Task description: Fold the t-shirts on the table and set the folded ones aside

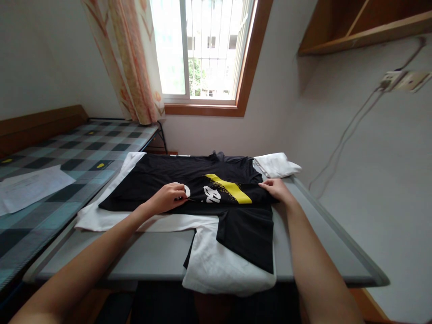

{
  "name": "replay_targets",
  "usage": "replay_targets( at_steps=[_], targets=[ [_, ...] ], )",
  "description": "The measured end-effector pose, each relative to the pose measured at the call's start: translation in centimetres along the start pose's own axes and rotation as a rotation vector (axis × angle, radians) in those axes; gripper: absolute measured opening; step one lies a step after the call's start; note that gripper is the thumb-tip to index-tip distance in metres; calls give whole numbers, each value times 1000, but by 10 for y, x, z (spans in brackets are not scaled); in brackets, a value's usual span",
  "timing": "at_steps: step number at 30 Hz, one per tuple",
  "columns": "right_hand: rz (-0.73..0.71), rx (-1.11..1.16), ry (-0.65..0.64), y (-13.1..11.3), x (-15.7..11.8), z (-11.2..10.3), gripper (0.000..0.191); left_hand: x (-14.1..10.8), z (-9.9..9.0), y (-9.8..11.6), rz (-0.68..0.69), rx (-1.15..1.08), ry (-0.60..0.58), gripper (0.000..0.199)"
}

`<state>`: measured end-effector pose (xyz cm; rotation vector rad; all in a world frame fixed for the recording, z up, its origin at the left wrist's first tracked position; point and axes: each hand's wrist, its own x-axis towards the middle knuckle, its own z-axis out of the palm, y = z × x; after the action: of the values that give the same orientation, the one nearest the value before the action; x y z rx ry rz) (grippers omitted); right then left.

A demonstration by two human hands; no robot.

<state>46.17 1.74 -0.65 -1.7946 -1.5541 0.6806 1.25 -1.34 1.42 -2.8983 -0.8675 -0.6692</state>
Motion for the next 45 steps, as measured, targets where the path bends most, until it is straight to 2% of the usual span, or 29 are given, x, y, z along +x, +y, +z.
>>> replay_targets(
  at_steps=[4, 7, 10, 14, 16, 18, 20, 23, 27, 31, 36, 38, 40, 42, 44, 45],
  targets=[
    [65, -65, -21, -2, -2, 0, 32, 1, 0, 3, -5, -46, -71, 25],
    [106, -71, -20, -2, -3, -2, 37, 1, 1, -2, -138, -137, -81, 30],
    [176, 0, -56, -2, -7, -6, 42, -5, 0, -22, -353, -67, -14, 36],
    [225, 214, -127, -7, -16, -11, 37, -32, -9, -66, -762, 244, -3, 45],
    [218, 305, -116, -11, -18, -11, 34, -48, -14, -88, -949, 332, -12, 51],
    [211, 346, -65, -13, -18, -9, 31, -61, -19, -102, -1063, 356, -39, 55],
    [216, 323, -2, -13, -15, -6, 28, -67, -22, -109, -1097, 357, -71, 54],
    [183, 215, 53, -8, -9, -2, 26, -68, -25, -108, -1095, 389, -85, 49],
    [82, 97, 61, 1, -1, 0, 29, -66, -30, -103, -1131, 460, -63, 41],
    [86, -18, 86, 7, 1, 2, 24, -69, -34, -100, -1176, 482, -20, 40],
    [88, -294, 239, -2, -7, -1, 22, -66, -33, -94, -1132, 504, 84, 40],
    [22, -361, 369, -17, -13, 2, 26, -57, -28, -87, -1037, 474, 131, 40],
    [-140, -368, 476, -36, -20, 12, 34, -42, -20, -77, -856, 353, 147, 38],
    [-369, -296, 392, -56, -28, 30, 42, -26, -9, -64, -608, 161, 112, 39],
    [-577, -257, 147, -72, -36, 52, 47, -12, 4, -50, -386, 10, 36, 42],
    [-634, -282, 31, -77, -40, 63, 50, -7, 9, -44, -319, -23, -17, 44]
  ],
)
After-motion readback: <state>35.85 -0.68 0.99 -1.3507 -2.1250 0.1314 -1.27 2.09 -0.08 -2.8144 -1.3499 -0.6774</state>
